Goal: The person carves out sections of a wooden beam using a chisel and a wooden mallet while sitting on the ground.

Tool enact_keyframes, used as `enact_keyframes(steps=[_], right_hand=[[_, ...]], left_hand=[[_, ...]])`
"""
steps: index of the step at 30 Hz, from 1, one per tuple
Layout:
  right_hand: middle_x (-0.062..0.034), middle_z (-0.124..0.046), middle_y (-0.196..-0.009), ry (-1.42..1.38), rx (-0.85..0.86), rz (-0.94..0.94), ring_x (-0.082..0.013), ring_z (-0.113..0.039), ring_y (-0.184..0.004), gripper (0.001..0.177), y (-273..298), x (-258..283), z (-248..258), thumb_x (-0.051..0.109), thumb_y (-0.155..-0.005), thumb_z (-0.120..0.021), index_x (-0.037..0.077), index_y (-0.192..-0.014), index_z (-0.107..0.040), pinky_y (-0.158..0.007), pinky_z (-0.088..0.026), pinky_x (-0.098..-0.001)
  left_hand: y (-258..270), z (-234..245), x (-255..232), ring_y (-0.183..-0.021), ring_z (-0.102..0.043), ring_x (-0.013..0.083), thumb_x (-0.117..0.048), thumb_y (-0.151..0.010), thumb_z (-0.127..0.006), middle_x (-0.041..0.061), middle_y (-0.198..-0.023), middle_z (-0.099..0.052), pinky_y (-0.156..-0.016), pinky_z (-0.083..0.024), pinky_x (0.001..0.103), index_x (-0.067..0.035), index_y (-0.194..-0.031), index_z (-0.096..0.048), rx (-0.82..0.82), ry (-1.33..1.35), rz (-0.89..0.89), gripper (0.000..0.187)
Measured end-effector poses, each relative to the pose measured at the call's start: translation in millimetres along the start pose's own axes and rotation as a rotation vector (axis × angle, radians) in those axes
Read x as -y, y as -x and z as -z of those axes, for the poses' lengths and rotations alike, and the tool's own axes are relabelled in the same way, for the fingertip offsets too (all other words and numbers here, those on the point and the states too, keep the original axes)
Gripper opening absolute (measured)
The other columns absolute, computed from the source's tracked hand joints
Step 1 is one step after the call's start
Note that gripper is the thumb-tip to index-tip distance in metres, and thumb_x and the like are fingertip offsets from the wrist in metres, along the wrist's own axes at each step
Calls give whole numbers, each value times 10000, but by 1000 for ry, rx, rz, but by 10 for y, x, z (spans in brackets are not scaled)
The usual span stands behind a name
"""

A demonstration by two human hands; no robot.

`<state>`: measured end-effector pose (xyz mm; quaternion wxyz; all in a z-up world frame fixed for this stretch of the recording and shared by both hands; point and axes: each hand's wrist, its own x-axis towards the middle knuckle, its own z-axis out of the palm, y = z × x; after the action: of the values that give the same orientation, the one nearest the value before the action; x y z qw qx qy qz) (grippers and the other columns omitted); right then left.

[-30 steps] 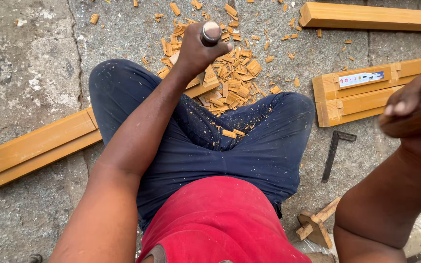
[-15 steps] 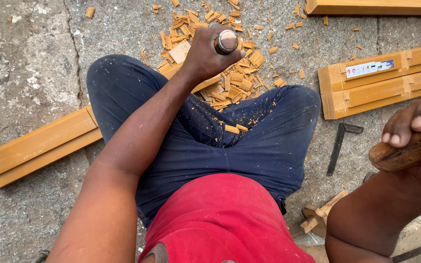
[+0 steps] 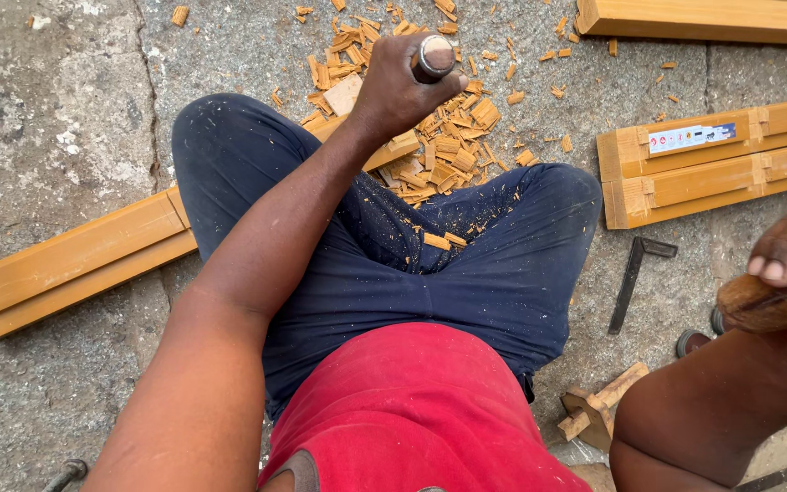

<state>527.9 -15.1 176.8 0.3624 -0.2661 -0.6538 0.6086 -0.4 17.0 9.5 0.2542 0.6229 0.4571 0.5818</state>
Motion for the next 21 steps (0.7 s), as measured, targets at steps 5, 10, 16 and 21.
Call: enact_keyframes(steps=[5,10,16,21], right_hand=[[-25,-650,-954,227,219,-129,-175,-697,-925,102,409,-181,1043,142,-1041,-581,147,-1035,-683,-784,-623,-317],[-35,-729,-1051,36,456,-69,-174,-747,-986,184,71,-181,1060,163,-1132,-490,140,-1262,-618,-868,-638,-328],[-37,-721,-986,59,224,-97,-174,-737,-891,237,105,-54,654,181,-1042,-508,136,-1229,-647,-845,-610,-332],[-28,-707,-1054,111,432,-141,-183,-725,-1020,170,-4,-85,985,139,-1106,-479,122,-1211,-612,-895,-623,-334]], left_hand=[[21,-15,-46,-629,-647,133,-323,-882,-872,45,-685,-656,-597,-520,338,-48,-812,-661,37,-30,12,354],[-25,17,23,-628,-657,128,-325,-888,-854,40,-686,-668,-584,-533,329,-59,-826,-689,13,19,31,319],[-28,-5,76,-623,-672,126,-344,-900,-853,38,-678,-670,-581,-537,321,-55,-818,-685,13,-14,13,344],[-41,-24,91,-643,-696,128,-336,-901,-843,45,-702,-694,-596,-558,315,-59,-836,-701,-3,-3,0,318]])
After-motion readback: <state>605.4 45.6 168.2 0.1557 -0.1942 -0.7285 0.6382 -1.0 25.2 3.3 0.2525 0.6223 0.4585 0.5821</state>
